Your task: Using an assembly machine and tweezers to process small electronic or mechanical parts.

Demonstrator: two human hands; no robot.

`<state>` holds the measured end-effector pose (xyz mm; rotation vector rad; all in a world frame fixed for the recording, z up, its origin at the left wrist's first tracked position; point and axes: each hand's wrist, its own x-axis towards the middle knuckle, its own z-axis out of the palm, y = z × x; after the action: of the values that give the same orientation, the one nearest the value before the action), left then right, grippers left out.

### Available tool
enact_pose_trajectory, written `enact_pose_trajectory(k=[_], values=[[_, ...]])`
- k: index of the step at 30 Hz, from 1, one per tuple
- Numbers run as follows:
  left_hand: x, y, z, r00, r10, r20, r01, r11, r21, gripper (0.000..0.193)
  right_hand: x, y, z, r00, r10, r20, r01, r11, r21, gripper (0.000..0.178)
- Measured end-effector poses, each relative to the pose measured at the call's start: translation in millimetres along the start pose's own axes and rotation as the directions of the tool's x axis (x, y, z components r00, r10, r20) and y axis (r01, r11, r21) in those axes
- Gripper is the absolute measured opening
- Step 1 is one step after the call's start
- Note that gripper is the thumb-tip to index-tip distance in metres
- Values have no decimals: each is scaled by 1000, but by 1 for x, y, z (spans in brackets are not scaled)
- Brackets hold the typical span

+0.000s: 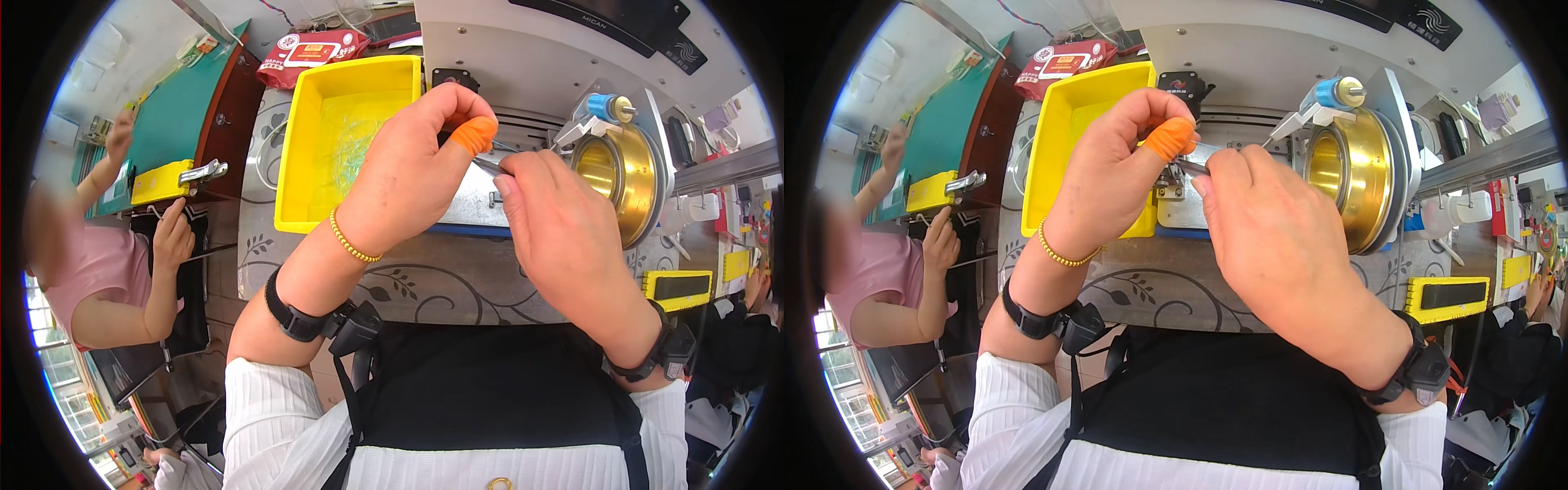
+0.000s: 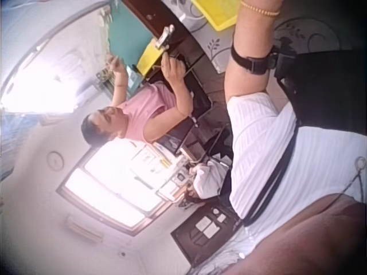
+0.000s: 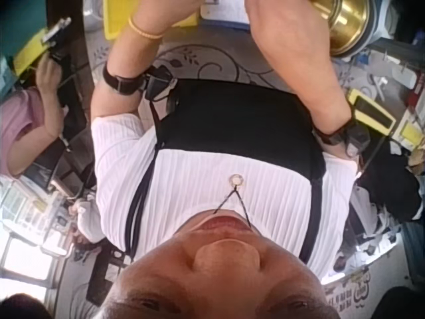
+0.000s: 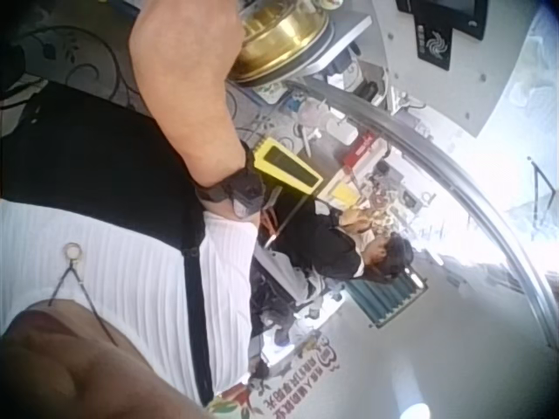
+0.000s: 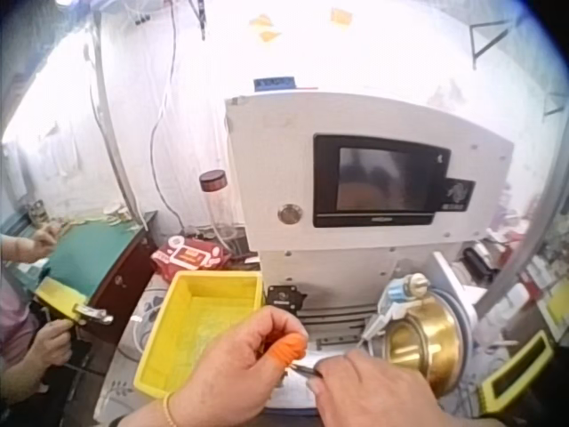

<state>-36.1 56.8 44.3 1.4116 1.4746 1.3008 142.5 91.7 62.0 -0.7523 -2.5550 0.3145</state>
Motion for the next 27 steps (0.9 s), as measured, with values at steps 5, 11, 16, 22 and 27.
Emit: enact_pose_trajectory(k=[5,11,16,22,27], values=[[0,2,1,1000,2,-2,-2,1000,11,8,0,-1,0,1000,12,14,-12,1000,4,14],[2,1,1,1000,12,-7,-11,999,39,8,1,1,0,1000,6,19,-6,1000,16,14],[1,-1,-1,1000,8,5,-8,994,105,10,-7,-1,-1,1000,9,11,-9,1000,26,14],[-7,-9,-36,928,251,-274,-176,946,271,13,-42,0,19,990,2,141,-7,1000,30,21],[-30,-51,-74,949,84,-303,120,795,594,17,-42,9,23,991,-91,99,92,996,-2,22]])
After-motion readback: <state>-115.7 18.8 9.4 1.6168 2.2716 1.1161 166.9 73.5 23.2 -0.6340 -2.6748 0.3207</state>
